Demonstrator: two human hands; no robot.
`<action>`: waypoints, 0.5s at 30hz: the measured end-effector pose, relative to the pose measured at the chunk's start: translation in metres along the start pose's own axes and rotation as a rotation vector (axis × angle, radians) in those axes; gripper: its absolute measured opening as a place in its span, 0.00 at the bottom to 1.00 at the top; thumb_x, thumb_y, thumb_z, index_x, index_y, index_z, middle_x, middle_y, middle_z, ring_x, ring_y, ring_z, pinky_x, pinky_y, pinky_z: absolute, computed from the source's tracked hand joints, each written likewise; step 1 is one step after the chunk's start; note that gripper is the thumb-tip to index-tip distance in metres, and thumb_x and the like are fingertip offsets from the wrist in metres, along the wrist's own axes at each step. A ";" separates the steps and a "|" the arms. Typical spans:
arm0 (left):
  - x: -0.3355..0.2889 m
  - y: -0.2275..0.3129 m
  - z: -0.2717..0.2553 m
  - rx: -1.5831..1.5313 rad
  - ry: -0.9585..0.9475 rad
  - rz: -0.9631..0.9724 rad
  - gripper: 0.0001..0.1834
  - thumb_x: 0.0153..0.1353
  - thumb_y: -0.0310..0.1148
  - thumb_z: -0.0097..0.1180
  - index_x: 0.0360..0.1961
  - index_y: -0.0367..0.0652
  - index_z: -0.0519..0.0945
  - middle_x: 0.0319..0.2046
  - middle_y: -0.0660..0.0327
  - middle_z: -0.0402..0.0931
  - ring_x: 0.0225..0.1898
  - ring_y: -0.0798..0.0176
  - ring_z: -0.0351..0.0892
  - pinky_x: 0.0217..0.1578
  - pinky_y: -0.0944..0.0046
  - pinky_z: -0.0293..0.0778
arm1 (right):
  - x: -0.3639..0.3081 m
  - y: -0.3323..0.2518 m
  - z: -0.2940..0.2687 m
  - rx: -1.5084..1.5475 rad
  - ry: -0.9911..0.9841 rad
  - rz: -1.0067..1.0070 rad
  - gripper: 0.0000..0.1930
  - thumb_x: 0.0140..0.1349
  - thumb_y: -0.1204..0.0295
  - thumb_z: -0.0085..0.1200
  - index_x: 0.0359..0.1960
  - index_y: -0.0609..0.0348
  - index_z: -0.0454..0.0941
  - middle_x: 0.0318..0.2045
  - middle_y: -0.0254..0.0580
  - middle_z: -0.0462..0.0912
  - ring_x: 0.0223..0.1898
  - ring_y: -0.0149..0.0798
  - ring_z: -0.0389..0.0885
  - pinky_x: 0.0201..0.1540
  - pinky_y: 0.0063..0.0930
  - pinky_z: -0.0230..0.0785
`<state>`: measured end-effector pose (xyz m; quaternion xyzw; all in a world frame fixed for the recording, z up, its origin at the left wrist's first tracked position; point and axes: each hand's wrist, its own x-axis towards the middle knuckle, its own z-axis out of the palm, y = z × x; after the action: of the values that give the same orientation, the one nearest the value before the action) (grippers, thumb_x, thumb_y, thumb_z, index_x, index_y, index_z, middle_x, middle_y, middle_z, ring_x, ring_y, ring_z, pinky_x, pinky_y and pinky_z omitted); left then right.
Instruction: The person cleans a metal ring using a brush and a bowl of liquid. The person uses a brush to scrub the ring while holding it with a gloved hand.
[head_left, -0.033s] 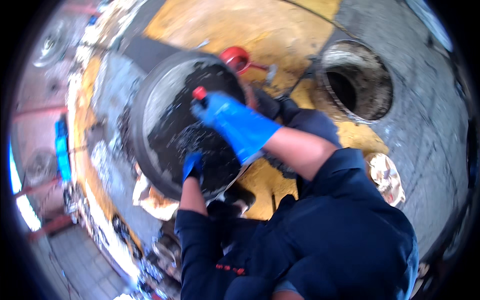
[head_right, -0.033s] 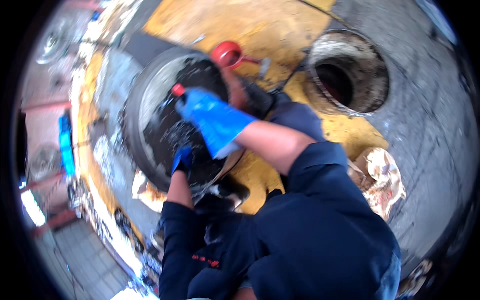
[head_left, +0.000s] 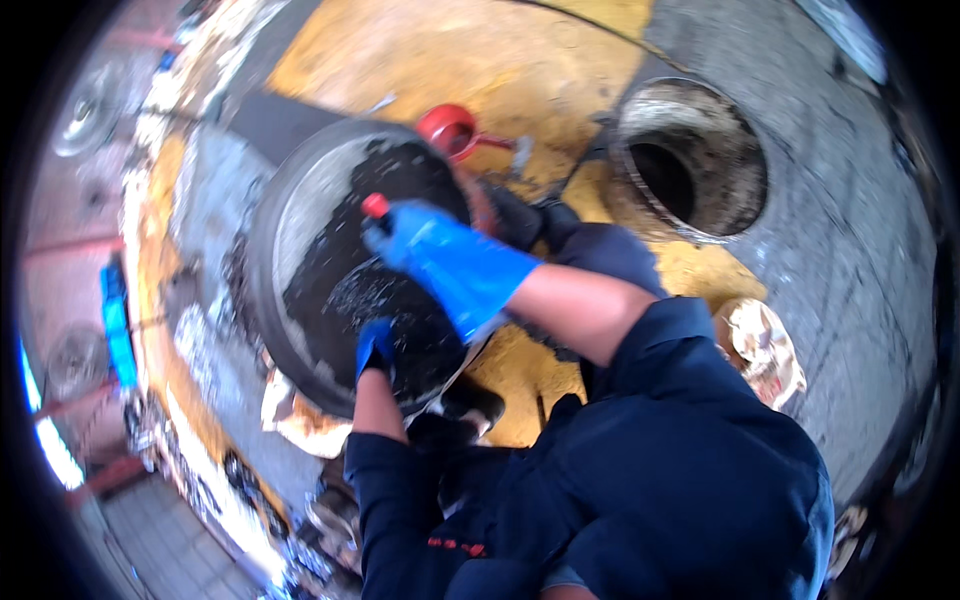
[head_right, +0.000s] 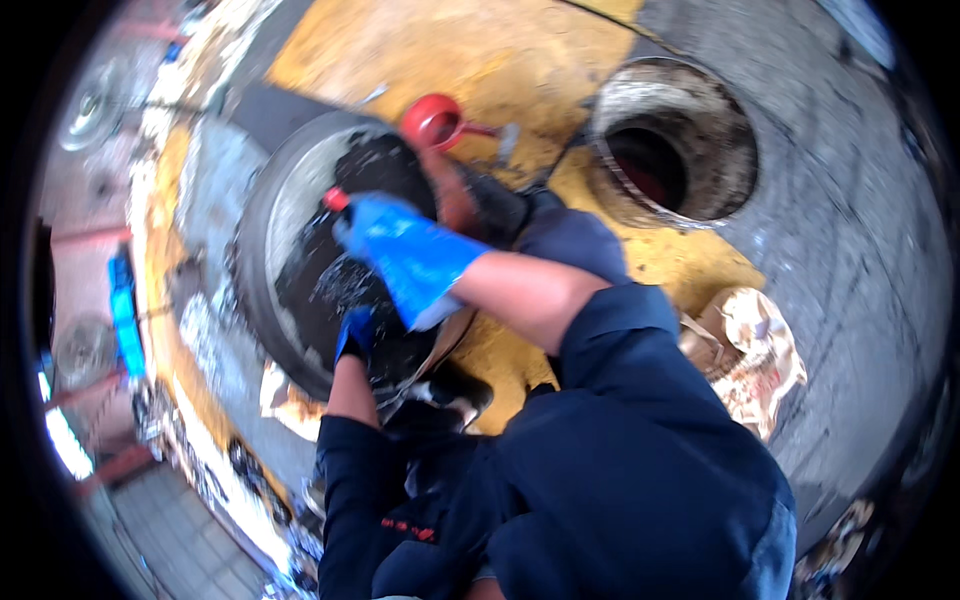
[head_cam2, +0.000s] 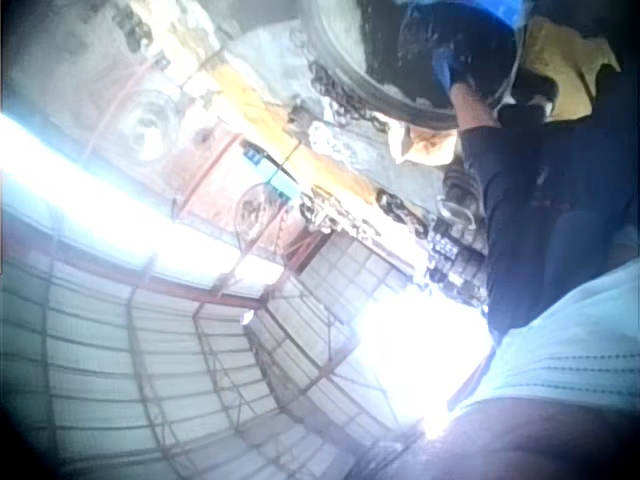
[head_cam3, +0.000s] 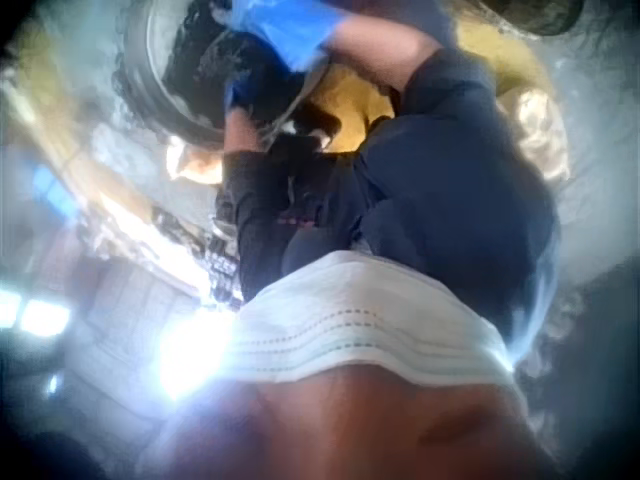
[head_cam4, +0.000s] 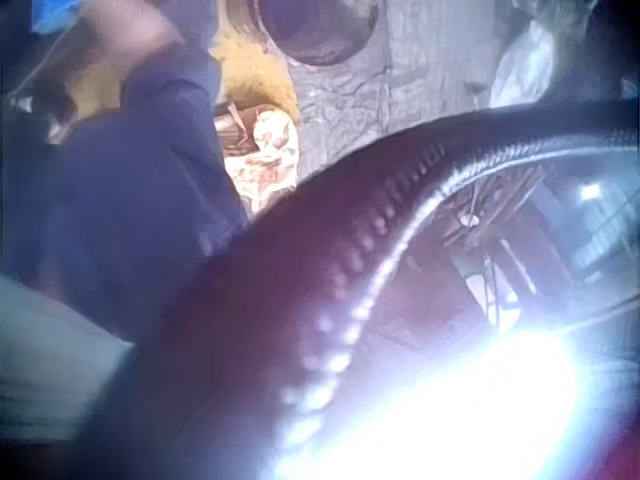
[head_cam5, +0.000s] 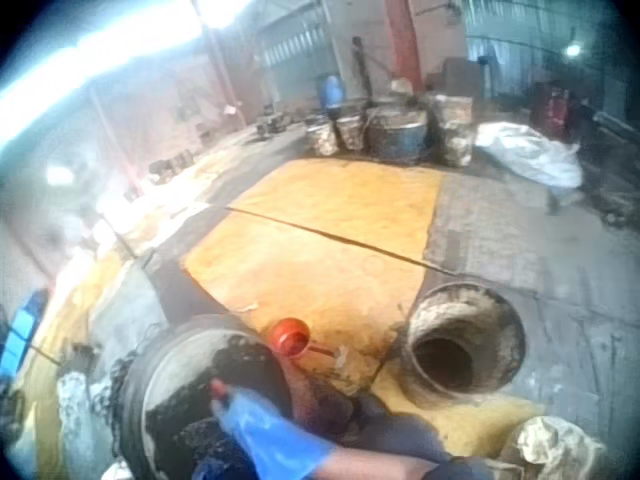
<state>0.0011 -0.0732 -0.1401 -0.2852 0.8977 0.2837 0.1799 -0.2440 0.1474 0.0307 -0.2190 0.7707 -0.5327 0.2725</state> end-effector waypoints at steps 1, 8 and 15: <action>0.005 0.014 0.007 -0.155 0.034 -0.081 0.12 0.64 0.32 0.51 0.40 0.41 0.86 0.38 0.52 0.84 0.36 0.58 0.80 0.40 0.56 0.76 | -0.002 0.003 -0.004 -0.007 0.020 -0.002 0.17 0.61 0.56 0.55 0.43 0.53 0.83 0.37 0.53 0.85 0.42 0.57 0.83 0.47 0.44 0.75; 0.011 0.016 0.015 -0.138 0.113 -0.252 0.20 0.65 0.37 0.49 0.51 0.37 0.81 0.51 0.47 0.80 0.52 0.45 0.79 0.49 0.52 0.75 | -0.008 -0.005 0.001 0.028 0.015 -0.031 0.16 0.60 0.58 0.53 0.46 0.50 0.81 0.42 0.49 0.84 0.47 0.55 0.81 0.50 0.46 0.73; 0.028 0.008 0.025 0.844 -0.258 0.056 0.20 0.65 0.39 0.52 0.54 0.39 0.80 0.51 0.46 0.79 0.52 0.40 0.78 0.54 0.51 0.72 | -0.013 0.011 -0.002 -0.006 0.072 -0.018 0.17 0.60 0.58 0.53 0.47 0.51 0.80 0.43 0.50 0.84 0.47 0.56 0.80 0.50 0.46 0.73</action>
<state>-0.0217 -0.0643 -0.1699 -0.1245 0.9124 -0.0699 0.3835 -0.2359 0.1604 0.0236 -0.2074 0.7796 -0.5405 0.2389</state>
